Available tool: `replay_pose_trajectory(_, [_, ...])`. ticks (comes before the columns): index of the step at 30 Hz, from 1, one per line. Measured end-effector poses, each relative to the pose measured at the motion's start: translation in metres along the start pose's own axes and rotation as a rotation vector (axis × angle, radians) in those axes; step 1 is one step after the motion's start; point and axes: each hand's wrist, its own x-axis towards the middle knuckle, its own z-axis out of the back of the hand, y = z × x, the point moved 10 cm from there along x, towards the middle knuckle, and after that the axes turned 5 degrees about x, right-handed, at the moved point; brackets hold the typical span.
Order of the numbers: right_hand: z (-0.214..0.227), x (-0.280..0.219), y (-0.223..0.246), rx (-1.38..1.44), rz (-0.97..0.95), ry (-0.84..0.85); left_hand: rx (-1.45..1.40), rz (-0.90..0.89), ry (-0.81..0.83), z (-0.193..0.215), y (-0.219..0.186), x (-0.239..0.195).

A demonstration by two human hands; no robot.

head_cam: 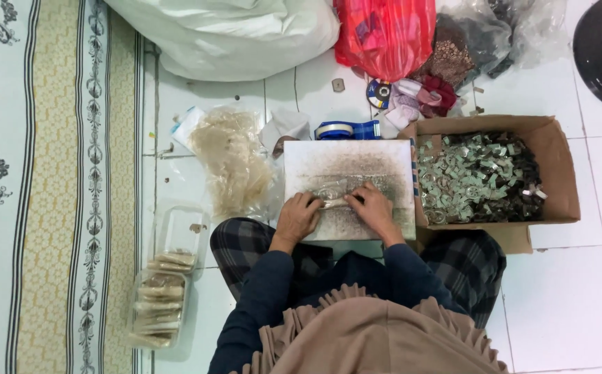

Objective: Sorting and arranging small metal components from a bulk box into specific patterns on a template and into small bags.

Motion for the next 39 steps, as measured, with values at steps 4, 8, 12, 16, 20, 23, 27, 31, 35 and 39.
replay_pose_trajectory(4, [0.004,-0.001,0.002,0.027,0.055,-0.05,-0.018,0.012,-0.012,0.005,0.0,0.006])
replay_pose_trajectory(8, [0.012,0.018,-0.022,0.177,0.045,-0.161,0.017,-0.014,-0.037,0.003,0.0,0.005])
replay_pose_trajectory(12, [0.057,0.045,-0.029,0.201,0.101,-0.375,0.061,-0.043,-0.083,0.003,-0.006,0.003])
replay_pose_trajectory(16, [0.083,0.101,-0.044,0.16,0.175,-0.446,0.051,-0.054,-0.098,0.006,-0.005,0.008])
replay_pose_trajectory(20, [0.074,0.158,-0.059,-0.085,0.043,-0.214,0.055,-0.053,-0.099,0.005,-0.004,0.008])
replay_pose_trajectory(23, [0.058,0.182,-0.067,-0.23,-0.058,-0.018,0.053,-0.054,-0.11,0.004,-0.003,0.008])
replay_pose_trajectory(27, [0.042,0.198,-0.077,-0.342,-0.103,0.127,0.049,-0.052,-0.076,0.013,-0.004,0.013])
replay_pose_trajectory(31, [0.042,0.201,-0.079,-0.369,-0.103,0.158,0.05,-0.044,-0.083,0.017,-0.004,0.014])
replay_pose_trajectory(35, [0.04,0.206,-0.086,-0.329,-0.084,0.157,0.055,-0.045,-0.088,0.018,-0.006,0.014])
replay_pose_trajectory(39, [0.039,0.208,-0.087,-0.334,-0.048,0.14,0.045,-0.035,-0.087,0.012,-0.003,0.011])
